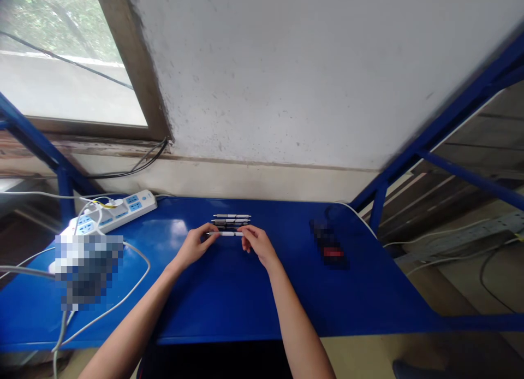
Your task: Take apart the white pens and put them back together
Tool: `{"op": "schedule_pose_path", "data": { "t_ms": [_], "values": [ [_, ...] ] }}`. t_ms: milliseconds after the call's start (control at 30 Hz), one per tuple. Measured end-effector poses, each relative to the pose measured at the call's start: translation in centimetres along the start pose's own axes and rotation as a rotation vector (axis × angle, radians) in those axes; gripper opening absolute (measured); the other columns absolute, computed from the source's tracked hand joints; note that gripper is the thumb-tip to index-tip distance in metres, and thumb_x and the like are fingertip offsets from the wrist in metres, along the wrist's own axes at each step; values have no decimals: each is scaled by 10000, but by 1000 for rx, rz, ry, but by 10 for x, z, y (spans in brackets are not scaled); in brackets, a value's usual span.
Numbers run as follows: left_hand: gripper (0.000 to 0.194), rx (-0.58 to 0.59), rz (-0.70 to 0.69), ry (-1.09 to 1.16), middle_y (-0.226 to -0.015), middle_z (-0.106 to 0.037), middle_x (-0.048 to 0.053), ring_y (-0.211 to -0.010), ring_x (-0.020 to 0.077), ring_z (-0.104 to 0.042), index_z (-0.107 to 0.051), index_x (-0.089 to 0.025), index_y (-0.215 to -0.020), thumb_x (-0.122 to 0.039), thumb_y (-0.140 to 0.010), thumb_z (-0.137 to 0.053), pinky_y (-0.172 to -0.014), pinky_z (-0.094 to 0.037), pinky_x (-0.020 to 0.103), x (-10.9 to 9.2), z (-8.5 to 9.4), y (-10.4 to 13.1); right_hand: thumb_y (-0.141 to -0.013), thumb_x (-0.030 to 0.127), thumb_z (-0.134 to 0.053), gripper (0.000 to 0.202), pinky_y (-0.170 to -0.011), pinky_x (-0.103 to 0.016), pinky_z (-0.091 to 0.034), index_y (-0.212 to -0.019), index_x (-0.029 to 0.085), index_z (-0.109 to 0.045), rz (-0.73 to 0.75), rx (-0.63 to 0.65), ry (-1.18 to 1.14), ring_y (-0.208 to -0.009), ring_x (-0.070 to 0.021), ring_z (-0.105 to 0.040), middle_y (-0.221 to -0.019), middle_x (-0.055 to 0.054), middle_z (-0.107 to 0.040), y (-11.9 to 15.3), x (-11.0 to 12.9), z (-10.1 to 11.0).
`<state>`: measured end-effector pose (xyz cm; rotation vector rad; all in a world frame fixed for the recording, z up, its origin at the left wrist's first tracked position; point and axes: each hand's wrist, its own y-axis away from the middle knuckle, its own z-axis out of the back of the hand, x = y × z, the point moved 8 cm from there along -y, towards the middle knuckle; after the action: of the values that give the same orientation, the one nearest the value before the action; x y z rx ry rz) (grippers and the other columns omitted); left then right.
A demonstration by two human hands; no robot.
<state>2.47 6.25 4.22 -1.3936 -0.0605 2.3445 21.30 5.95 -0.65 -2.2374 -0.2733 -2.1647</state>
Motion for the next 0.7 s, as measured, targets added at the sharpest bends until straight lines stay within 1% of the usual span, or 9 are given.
{"op": "schedule_pose_path", "data": {
  "t_ms": [100, 267, 367, 433, 500, 567, 633, 667, 700],
  "values": [
    [273, -3, 18, 6, -667, -590, -20, -594, 114, -473, -620, -178, -849, -425, -882, -508, -581, -349, 218, 1, 1, 0, -804, 439, -624, 312, -445, -224, -371, -950, 167, -663, 4, 17, -68, -483, -109, -519, -589, 23, -570, 1, 2, -2],
    [299, 23, 29, 24, -590, -502, -45, -548, 97, -395, -605, -172, -826, -441, -890, -490, -545, -294, 212, 1, -1, 0, -807, 407, -629, 276, -501, -246, -411, -949, 174, -670, 73, -3, -48, -527, -117, -534, -614, 13, -586, 2, 11, -2],
    [358, 35, 46, 31, -562, -460, -46, -531, 94, -373, -573, -166, -742, -454, -910, -443, -519, -262, 215, 3, -3, 1, -819, 404, -619, 280, -512, -254, -420, -989, 185, -660, 125, -1, -8, -527, -118, -531, -620, 16, -589, 3, 16, -2],
    [412, 42, 70, 47, -537, -452, -41, -515, 96, -379, -541, -164, -682, -464, -926, -398, -510, -265, 218, 6, -5, 1, -827, 409, -607, 295, -515, -260, -429, -1023, 192, -650, 149, 2, 1, -536, -124, -538, -628, 17, -591, 3, 18, -2],
    [397, 37, 76, 80, -548, -487, -36, -520, 102, -411, -562, -167, -728, -468, -926, -395, -521, -294, 218, 6, -5, 1, -831, 415, -600, 298, -513, -262, -431, -1025, 194, -644, 160, -19, -11, -539, -129, -540, -626, 16, -590, 2, 18, 0],
    [320, 19, 57, 117, -613, -549, -30, -548, 107, -450, -597, -173, -881, -464, -898, -463, -541, -327, 215, 4, -4, 1, -826, 417, -605, 281, -504, -260, -424, -988, 190, -646, 158, -63, -34, -535, -130, -534, -616, 16, -584, 2, 17, 4],
    [309, 6, 42, 144, -671, -587, -27, -564, 109, -472, -588, -183, -1011, -449, -863, -531, -549, -345, 214, 3, -2, 0, -818, 418, -614, 265, -500, -258, -419, -942, 187, -650, 153, -103, -58, -537, -130, -527, -609, 14, -579, 1, 16, 8],
    [306, 8, 44, 149, -672, -592, -26, -559, 108, -474, -590, -183, -1011, -444, -860, -536, -546, -347, 215, 3, -2, 0, -813, 420, -618, 262, -501, -259, -420, -925, 186, -651, 150, -113, -68, -541, -132, -527, -608, 12, -577, 1, 16, 9],
    [295, 14, 51, 147, -653, -587, -25, -547, 107, -469, -602, -180, -963, -446, -869, -518, -539, -344, 216, 3, -2, 0, -809, 424, -622, 263, -503, -260, -422, -913, 185, -653, 147, -118, -75, -545, -134, -528, -609, 10, -577, 1, 16, 10]
  ]
}}
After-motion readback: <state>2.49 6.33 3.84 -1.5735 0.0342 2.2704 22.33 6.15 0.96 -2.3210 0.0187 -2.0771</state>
